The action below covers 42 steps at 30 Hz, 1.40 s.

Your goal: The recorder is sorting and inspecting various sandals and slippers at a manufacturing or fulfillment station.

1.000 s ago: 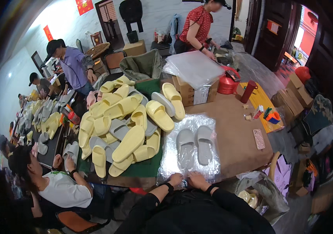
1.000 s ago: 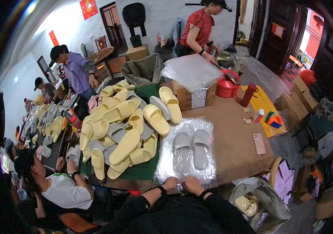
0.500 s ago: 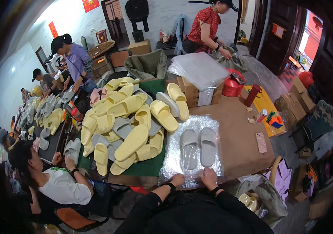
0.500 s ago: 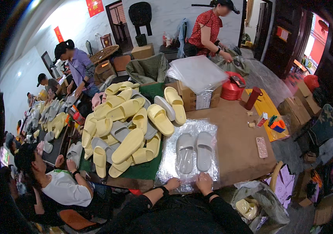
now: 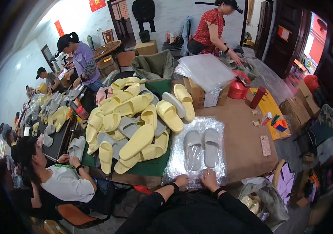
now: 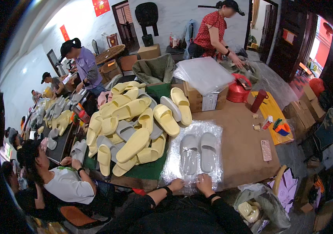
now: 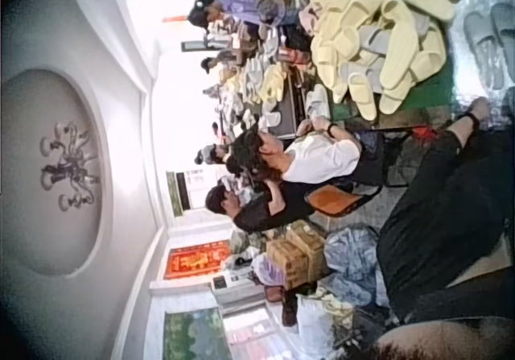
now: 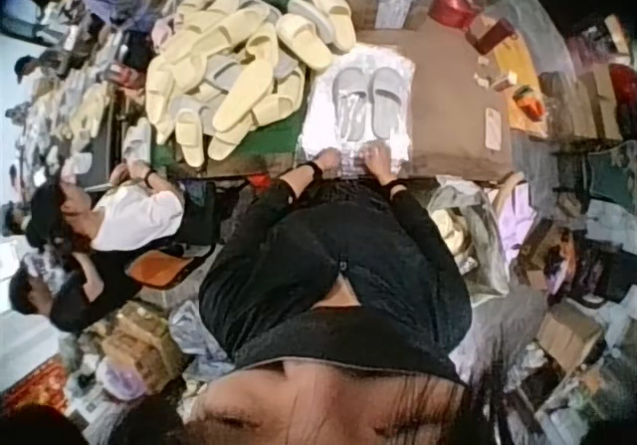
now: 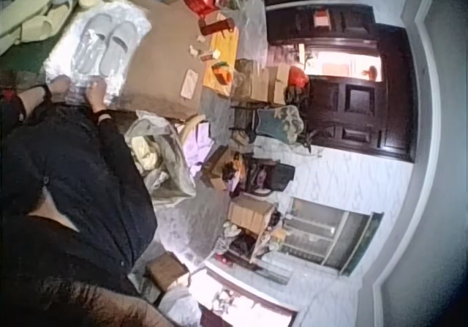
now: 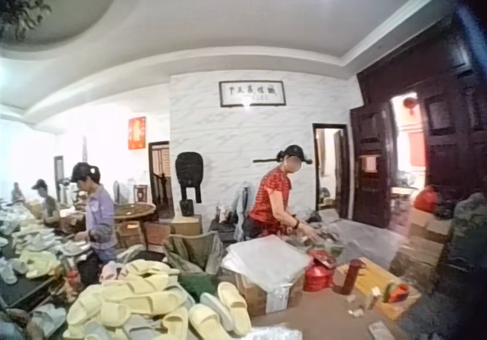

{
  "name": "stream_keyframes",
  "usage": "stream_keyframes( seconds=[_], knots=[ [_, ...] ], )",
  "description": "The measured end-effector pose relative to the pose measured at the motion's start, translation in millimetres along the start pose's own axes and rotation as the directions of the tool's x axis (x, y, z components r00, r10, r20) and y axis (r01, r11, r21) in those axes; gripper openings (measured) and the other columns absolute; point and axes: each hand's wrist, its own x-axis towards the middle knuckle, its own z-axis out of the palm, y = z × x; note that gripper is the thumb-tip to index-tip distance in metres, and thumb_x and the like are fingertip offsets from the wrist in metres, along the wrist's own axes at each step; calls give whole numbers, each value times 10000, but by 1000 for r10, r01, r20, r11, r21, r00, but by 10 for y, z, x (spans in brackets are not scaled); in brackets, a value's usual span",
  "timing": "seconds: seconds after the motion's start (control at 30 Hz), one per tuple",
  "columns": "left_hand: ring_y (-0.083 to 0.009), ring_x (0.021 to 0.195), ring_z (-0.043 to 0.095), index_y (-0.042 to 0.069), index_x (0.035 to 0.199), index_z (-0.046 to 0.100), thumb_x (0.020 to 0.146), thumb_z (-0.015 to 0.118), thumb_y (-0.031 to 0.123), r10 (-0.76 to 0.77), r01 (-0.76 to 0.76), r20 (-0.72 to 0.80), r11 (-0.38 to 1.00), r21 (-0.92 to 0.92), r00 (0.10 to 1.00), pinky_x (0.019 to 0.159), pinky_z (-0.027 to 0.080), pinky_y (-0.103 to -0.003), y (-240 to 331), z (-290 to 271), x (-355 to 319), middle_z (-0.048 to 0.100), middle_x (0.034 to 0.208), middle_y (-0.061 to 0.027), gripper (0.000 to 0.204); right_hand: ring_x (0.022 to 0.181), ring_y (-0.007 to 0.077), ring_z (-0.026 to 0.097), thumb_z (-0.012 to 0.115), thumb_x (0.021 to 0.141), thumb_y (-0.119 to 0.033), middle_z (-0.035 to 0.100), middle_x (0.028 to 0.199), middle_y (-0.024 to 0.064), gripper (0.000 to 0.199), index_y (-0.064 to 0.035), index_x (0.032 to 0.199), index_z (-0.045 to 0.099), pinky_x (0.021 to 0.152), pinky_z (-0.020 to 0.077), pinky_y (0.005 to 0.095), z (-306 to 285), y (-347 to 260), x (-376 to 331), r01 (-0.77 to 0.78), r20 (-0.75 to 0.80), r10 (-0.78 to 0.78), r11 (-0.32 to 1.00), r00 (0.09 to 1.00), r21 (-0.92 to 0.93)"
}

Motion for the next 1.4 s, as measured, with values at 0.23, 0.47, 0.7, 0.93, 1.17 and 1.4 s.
stream_keyframes(
  seconds=[0.23, 0.47, 0.7, 0.93, 1.17, 1.4],
  knots=[
    [-394, 775, 580, 23, 835, 631, 823, 516, 346, 64, -66, -36, 997, -44, 997, 692, 457, -462, 7, -58, -66, 611, 843, -213, 343, 1053, 320, 473, 533, 817, -253, 535, 1078, 162, 302, -59, 1048, 515, 881, 373, 446, 113, -224, 20, 364, 272, -372, 928, 887, 81],
    [-390, 794, 584, 7, 835, 633, 806, 530, 272, 23, -26, -34, 998, -63, 999, 729, 463, -453, 139, -94, -176, 613, 856, -225, 286, 1068, 346, 461, 545, 806, -255, 507, 1134, 172, 371, -48, 1108, 487, 901, 359, 452, 198, -240, 7, 377, 212, -384, 923, 899, 76],
    [-390, 779, 574, 6, 790, 622, 812, 506, 259, 134, -137, -48, 988, -72, 990, 722, 455, -459, 35, -50, -166, 599, 807, -230, 279, 996, 318, 482, 573, 772, -250, 518, 1073, 155, 345, -95, 1077, 539, 823, 369, 455, 218, -146, -35, 309, 138, -299, 949, 944, -56],
    [-419, 862, 553, -21, 914, 592, 802, 515, 289, 69, -66, 62, 997, -48, 996, 754, 441, -449, 83, -135, -102, 584, 914, -258, 339, 1030, 289, 451, 561, 759, -290, 520, 1077, 132, 370, -103, 1077, 573, 816, 367, 436, -4, -135, -92, 257, 26, -256, 961, 966, -100],
    [-214, 640, 595, -38, 846, 598, 811, 535, 203, -53, 146, 311, 948, -284, 949, 599, 474, -332, 249, -476, -48, 601, 715, -148, 252, 1071, 328, 471, 628, 741, -277, 500, 1175, 147, 521, -99, 1205, 474, 879, 387, 424, -84, -132, 30, 131, 357, -197, 971, 913, 201],
    [-151, 571, 553, -30, 859, 612, 817, 508, 141, 175, -42, 206, 849, -527, 963, 508, 453, -288, 1035, -1061, -138, 587, 667, -86, 205, 1021, 331, 499, 728, 637, -266, 511, 1106, 174, 687, -71, 1219, 419, 866, 398, 397, -983, -473, -46, 373, 100, -402, 900, 910, 225]
  ],
)
